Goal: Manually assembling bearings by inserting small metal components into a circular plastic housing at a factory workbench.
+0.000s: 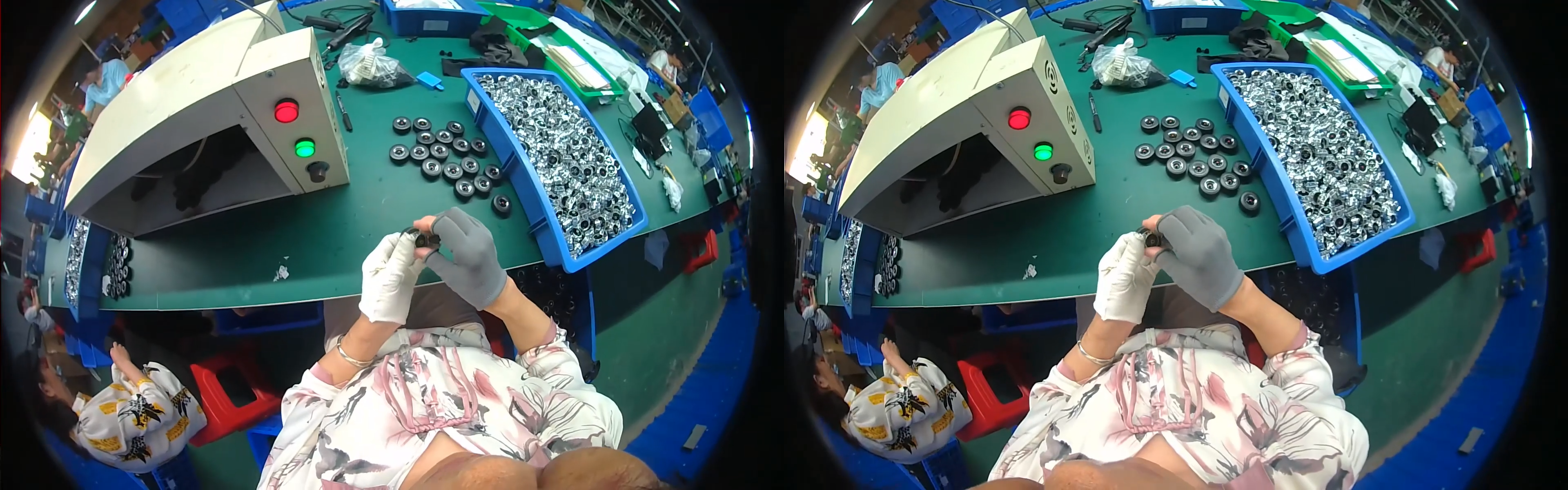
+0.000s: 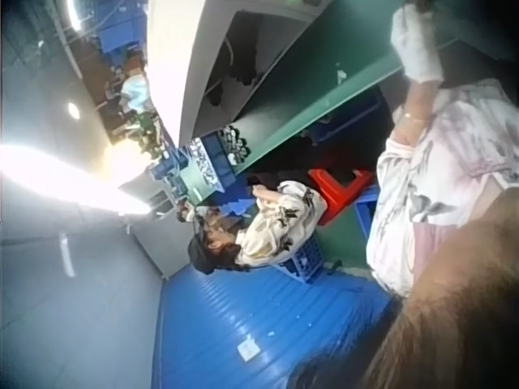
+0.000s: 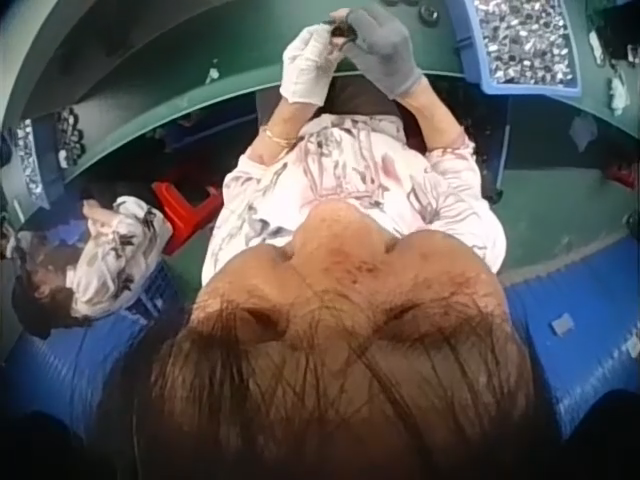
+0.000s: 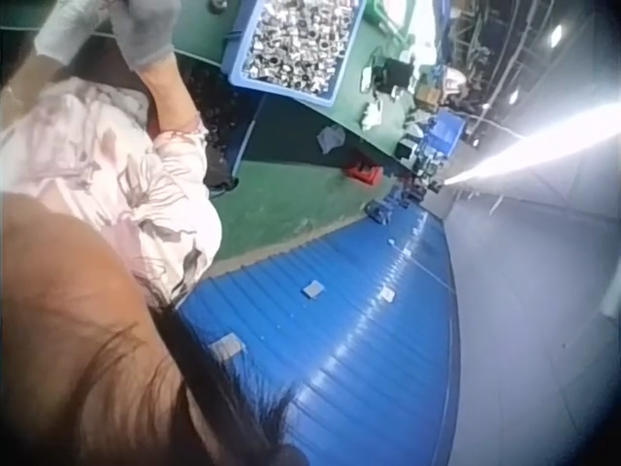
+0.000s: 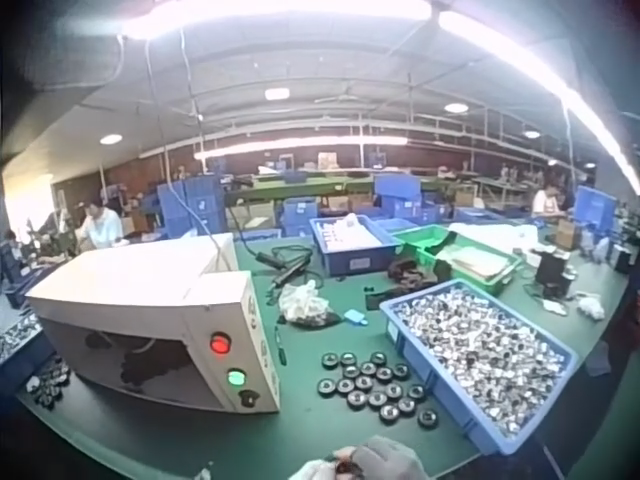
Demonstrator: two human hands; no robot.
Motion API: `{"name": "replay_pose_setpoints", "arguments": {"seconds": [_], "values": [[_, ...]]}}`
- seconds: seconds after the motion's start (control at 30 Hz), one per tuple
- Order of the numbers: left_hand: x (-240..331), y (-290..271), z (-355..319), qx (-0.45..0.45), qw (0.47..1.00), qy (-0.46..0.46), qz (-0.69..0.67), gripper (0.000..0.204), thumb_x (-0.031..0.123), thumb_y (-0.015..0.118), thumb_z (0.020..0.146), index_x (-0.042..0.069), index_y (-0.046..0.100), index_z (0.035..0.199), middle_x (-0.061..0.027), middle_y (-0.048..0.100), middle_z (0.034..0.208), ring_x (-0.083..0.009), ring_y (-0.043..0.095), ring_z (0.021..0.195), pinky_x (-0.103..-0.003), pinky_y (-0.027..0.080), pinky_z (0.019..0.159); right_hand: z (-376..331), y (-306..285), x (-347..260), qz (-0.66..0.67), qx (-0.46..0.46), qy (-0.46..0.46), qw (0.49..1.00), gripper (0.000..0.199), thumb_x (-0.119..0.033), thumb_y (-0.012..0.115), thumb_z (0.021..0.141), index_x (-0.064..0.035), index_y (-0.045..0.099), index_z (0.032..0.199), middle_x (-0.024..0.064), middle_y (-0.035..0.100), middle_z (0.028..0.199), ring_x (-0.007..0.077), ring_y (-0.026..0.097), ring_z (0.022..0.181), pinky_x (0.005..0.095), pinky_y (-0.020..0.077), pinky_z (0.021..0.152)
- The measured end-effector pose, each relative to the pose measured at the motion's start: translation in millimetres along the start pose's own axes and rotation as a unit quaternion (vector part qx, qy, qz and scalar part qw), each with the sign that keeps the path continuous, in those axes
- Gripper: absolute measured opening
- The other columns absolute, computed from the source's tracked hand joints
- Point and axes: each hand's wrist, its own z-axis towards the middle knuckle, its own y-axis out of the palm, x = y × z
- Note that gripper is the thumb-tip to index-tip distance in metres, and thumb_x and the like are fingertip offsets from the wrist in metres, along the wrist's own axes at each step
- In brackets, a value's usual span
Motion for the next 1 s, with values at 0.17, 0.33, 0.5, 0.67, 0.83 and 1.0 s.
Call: {"name": "replay_pose_setpoints", "arguments": {"seconds": [0.17, 0.33, 0.5, 0.67, 0.83, 1.0], "values": [[7.5, 6.8, 4.6, -0.001, 0.996, -0.034, -0.087, 0.02, 0.022, 0.058, 0.103, 0.003, 0.063, 0.107, -0.0043, 0.068, 0.1, -0.0149, 0.062, 0.101, -0.035, 0.048, 0.095, 5.5, 2.6, -1.7, 0.026, 0.019, 0.011, 0.999, 0.028, -0.005, 0.076, 0.07, -0.0037, 0.065, 0.096, 0.0107, 0.063, 0.089, 0.0308, 0.062, 0.081, 0.0397, 0.05, 0.07], [10.5, 8.5, -0.3, 0.05, 0.998, 0.03, 0.02, 0.022, 0.016, 0.057, 0.103, -0.001, 0.063, 0.116, -0.0108, 0.069, 0.116, -0.013, 0.064, 0.092, -0.029, 0.051, 0.089, 6.8, 8.9, -0.6, 0.017, 0.011, -0.033, 0.999, 0.027, 0.0, 0.076, 0.072, -0.0012, 0.064, 0.095, 0.0136, 0.062, 0.091, 0.0307, 0.062, 0.079, 0.0374, 0.0497, 0.067], [-0.8, 4.0, -6.7, 0.046, 0.993, 0.095, 0.059, 0.021, 0.013, 0.062, 0.1, -0.003, 0.064, 0.115, -0.0058, 0.069, 0.103, -0.0107, 0.064, 0.089, -0.026, 0.052, 0.083, -3.3, 15.7, -7.3, -0.002, 0.006, -0.059, 0.998, 0.032, 0.007, 0.072, 0.068, -0.0028, 0.063, 0.098, 0.0132, 0.062, 0.092, 0.0318, 0.06, 0.079, 0.0386, 0.0477, 0.068], [14.9, 8.0, -10.7, 0.036, 0.996, 0.078, 0.04, 0.022, 0.015, 0.063, 0.1, -0.001, 0.064, 0.115, -0.0031, 0.067, 0.103, -0.0102, 0.061, 0.095, -0.026, 0.05, 0.087, 2.8, 25.7, -7.6, 0.0, 0.043, -0.123, 0.991, 0.037, 0.01, 0.071, 0.066, -0.0037, 0.062, 0.1, 0.0121, 0.062, 0.093, 0.032, 0.058, 0.077, 0.0404, 0.0464, 0.067], [16.0, -10.3, -8.6, 0.03, 0.993, 0.104, 0.048, 0.022, 0.015, 0.063, 0.1, -0.001, 0.063, 0.115, -0.0043, 0.067, 0.106, -0.0116, 0.061, 0.097, -0.027, 0.049, 0.089, 8.6, 37.0, -10.5, 0.017, 0.016, -0.098, 0.995, 0.034, 0.013, 0.068, 0.067, -0.0016, 0.062, 0.096, 0.0136, 0.061, 0.096, 0.0305, 0.06, 0.085, 0.0371, 0.0488, 0.074], [17.8, -14.2, -12.1, -0.008, 0.996, 0.091, -0.023, 0.022, 0.016, 0.063, 0.1, -0.001, 0.063, 0.114, -0.0055, 0.068, 0.107, -0.0118, 0.061, 0.096, -0.026, 0.048, 0.087, 3.1, 38.1, -9.2, 0.051, -0.009, -0.072, 0.996, 0.034, 0.01, 0.07, 0.07, -0.0002, 0.064, 0.102, 0.011, 0.06, 0.098, 0.0255, 0.06, 0.088, 0.0334, 0.049, 0.077]]}}
